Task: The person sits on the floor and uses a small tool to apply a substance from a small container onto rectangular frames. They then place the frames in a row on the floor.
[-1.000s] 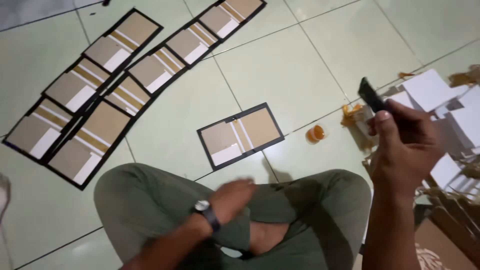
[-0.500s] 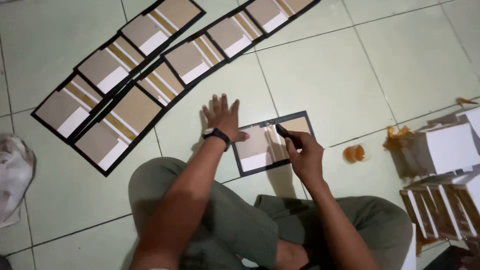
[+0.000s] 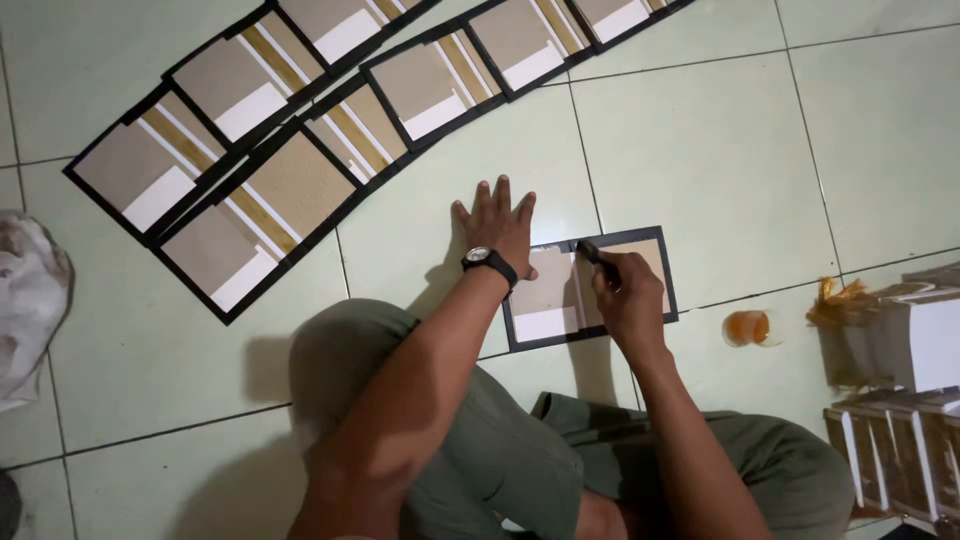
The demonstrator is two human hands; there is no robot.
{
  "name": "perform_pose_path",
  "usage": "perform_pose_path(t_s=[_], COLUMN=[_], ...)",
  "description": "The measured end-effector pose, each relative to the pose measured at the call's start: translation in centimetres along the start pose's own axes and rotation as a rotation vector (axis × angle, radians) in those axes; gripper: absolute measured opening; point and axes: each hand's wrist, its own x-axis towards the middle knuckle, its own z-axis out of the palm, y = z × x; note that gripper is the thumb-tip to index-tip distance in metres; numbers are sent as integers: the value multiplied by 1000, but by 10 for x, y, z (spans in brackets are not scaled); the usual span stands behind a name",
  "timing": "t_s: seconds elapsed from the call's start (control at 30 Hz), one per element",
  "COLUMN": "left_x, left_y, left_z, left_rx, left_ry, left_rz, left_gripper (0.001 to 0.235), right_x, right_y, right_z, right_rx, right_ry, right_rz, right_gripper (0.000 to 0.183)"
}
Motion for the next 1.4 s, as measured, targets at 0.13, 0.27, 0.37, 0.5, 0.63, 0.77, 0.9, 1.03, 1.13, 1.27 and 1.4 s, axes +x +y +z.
perform_pose_path(t_s=[0.13, 0.27, 0.37, 0.5, 0.63, 0.77, 0.9, 1.03, 1.13, 1.27, 1.4], left_x=[-6, -11, -10, -8, -9, -7, -7, 0, 0, -3, -1], left_y=[2, 4, 2, 0, 2, 2, 2, 3, 4, 1, 1], left_z=[-6, -11, -10, -7, -9, -7, -7, 1, -2, -3, -2], left_rx=[-3, 15, 21, 4, 8, 26, 6, 25, 55, 45, 46], left_ry=[-15, -19, -19, -7, -21, -6, -13, -8, 3, 12, 5], left_rz=[-6, -15, -6, 10, 4, -4, -6, -1, -10, 1, 2], left_gripper=[122, 119, 120, 123, 118, 121, 121, 122, 122, 122, 122], right_x=[-6, -6, -4, -19, -26, -19, -30, -52, -43, -33, -61], right_y=[6, 4, 4, 17, 24, 17, 26, 14, 28, 26, 38], right_z=[4, 1, 3, -1, 4, 8, 3, -8, 3, 3, -3], right_rx=[-35, -64, -45, 37, 31, 52, 89, 79, -82, 19, 22], right_ry=[-34, -52, -47, -94, -61, -31, -93, -97, -105, -87, -153], right_rz=[0, 4, -20, 54, 29, 18, 100, 137, 22, 26, 131], right_gripper=[17, 16, 16, 22, 17, 15, 18, 19, 14, 17, 16])
